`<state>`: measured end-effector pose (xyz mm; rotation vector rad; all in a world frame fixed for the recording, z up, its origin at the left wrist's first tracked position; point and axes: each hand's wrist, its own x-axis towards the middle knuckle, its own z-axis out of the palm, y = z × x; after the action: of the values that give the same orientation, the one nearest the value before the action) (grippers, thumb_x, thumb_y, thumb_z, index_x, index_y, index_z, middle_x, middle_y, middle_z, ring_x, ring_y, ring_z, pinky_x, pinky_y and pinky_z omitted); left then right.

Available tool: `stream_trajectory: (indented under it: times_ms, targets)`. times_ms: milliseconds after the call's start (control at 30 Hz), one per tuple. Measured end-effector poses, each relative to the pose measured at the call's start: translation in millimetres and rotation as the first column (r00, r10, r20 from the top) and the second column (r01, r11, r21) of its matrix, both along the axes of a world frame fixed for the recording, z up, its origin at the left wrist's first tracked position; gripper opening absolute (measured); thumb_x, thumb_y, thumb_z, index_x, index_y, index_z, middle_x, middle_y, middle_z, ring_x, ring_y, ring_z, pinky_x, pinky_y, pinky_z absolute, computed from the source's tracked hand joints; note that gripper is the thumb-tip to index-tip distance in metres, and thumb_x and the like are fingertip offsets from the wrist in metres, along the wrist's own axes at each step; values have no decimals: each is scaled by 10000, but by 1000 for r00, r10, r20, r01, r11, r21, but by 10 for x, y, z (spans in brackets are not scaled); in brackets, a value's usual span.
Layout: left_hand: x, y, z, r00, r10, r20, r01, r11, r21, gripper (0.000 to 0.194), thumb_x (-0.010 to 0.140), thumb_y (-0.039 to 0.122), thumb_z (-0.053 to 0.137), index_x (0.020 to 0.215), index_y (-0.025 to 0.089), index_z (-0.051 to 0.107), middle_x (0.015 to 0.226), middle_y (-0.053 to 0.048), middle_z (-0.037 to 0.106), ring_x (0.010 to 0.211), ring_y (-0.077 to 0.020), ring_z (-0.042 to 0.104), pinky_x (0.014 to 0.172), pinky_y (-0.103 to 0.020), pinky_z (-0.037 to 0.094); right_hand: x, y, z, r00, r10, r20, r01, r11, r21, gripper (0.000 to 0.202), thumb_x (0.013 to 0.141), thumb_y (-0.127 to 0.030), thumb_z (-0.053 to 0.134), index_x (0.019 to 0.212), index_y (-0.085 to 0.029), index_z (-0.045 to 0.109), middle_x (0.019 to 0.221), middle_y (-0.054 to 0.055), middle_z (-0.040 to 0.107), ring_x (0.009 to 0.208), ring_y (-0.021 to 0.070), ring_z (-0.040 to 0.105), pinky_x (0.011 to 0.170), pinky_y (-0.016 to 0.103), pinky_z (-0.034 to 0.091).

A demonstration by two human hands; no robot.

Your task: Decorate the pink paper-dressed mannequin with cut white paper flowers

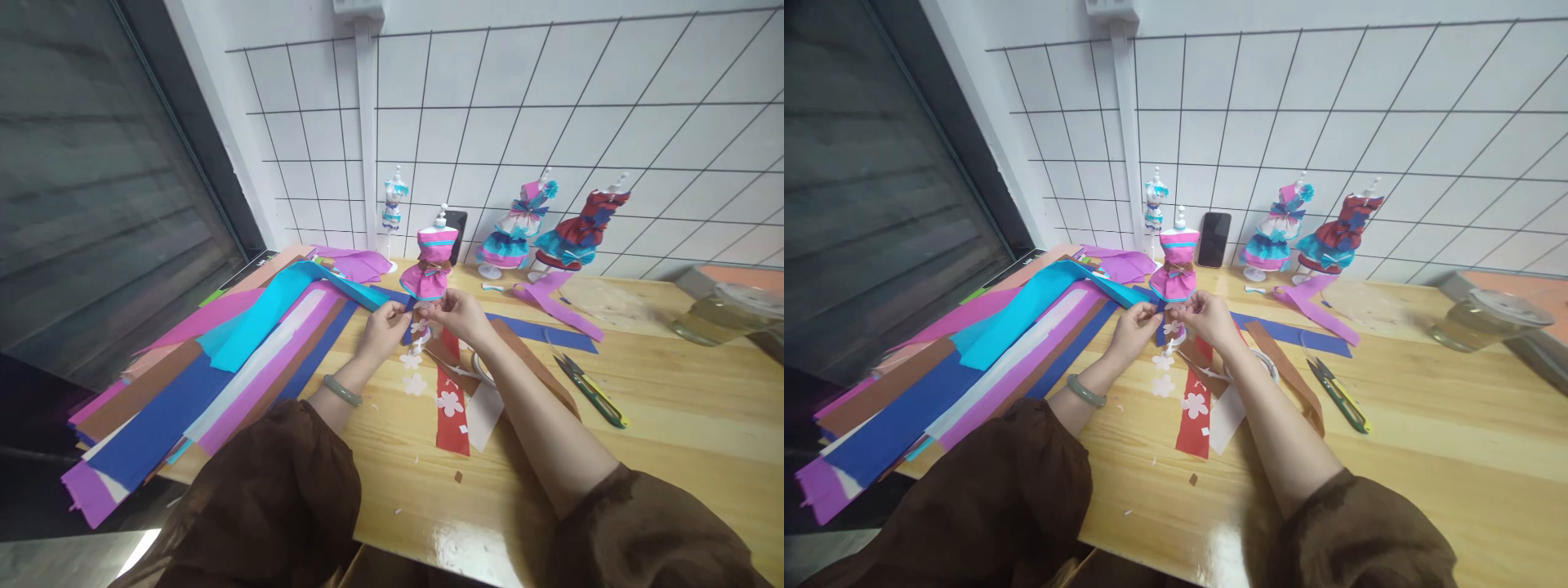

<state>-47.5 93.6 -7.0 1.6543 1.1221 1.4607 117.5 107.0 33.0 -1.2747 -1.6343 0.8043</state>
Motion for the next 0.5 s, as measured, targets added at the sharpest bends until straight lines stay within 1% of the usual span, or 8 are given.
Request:
stream_trajectory:
  times_ms: [100, 200, 267, 367, 433, 500]
  targets:
    - [2, 13, -17, 999, -6, 36, 6, 1000, -7, 128, 748, 243, 577, 849, 166, 562, 840, -36, 638, 847, -164, 600, 763, -275, 456, 37, -4, 33, 998, -26, 61, 24, 999, 41, 373, 546, -459, 729, 647, -178, 506, 546, -37, 510, 478, 97, 436, 460, 231, 318]
    - [16, 24, -32, 993, -37, 110, 39, 999, -18, 213, 740, 226, 589, 939, 165, 542, 917, -60, 641, 900, -176, 598, 797, -291, 457, 40, -15, 54, 997, -45, 66, 43, 998, 35, 383, 552, -472, 722, 695, -171, 534, 609, -17, 560, 478, 98, 454, 467, 238, 344]
    - [27, 30, -42, 984, -81, 156, 86, 996, -22, 268, 739, 213, 591, 994, 165, 526, 970, -77, 638, 936, -185, 594, 826, -307, 454, 24, -22, 55, 999, 8, 51, -9, 1000, 21, 355, 596, -469, 693, 746, -168, 578, 673, 11, 616, 506, 120, 509, 491, 251, 383]
    - [37, 41, -58, 977, -132, 169, 137, 990, -18, 319, 742, 192, 585, 1052, 164, 511, 1015, -90, 632, 985, -200, 583, 867, -333, 443, -11, -17, 35, 992, 124, -2, -124, 992, 27, 313, 660, -452, 643, 795, -170, 630, 733, 38, 663, 573, 158, 577, 540, 272, 429]
    - [39, 51, -70, 976, -152, 158, 156, 988, -14, 327, 749, 182, 574, 1069, 167, 509, 1030, -91, 629, 1004, -207, 577, 883, -343, 437, -32, 2, 14, 989, 146, -37, -145, 989, 40, 306, 672, -436, 636, 815, -166, 644, 748, 46, 674, 592, 166, 590, 555, 275, 442]
    - [38, 61, -81, 973, -174, 150, 177, 984, -10, 324, 755, 176, 561, 1076, 171, 510, 1045, -90, 625, 1011, -210, 575, 892, -348, 434, -49, 27, -6, 989, 138, -55, -135, 990, 49, 312, 668, -423, 644, 829, -155, 647, 751, 52, 675, 599, 167, 592, 559, 272, 445]
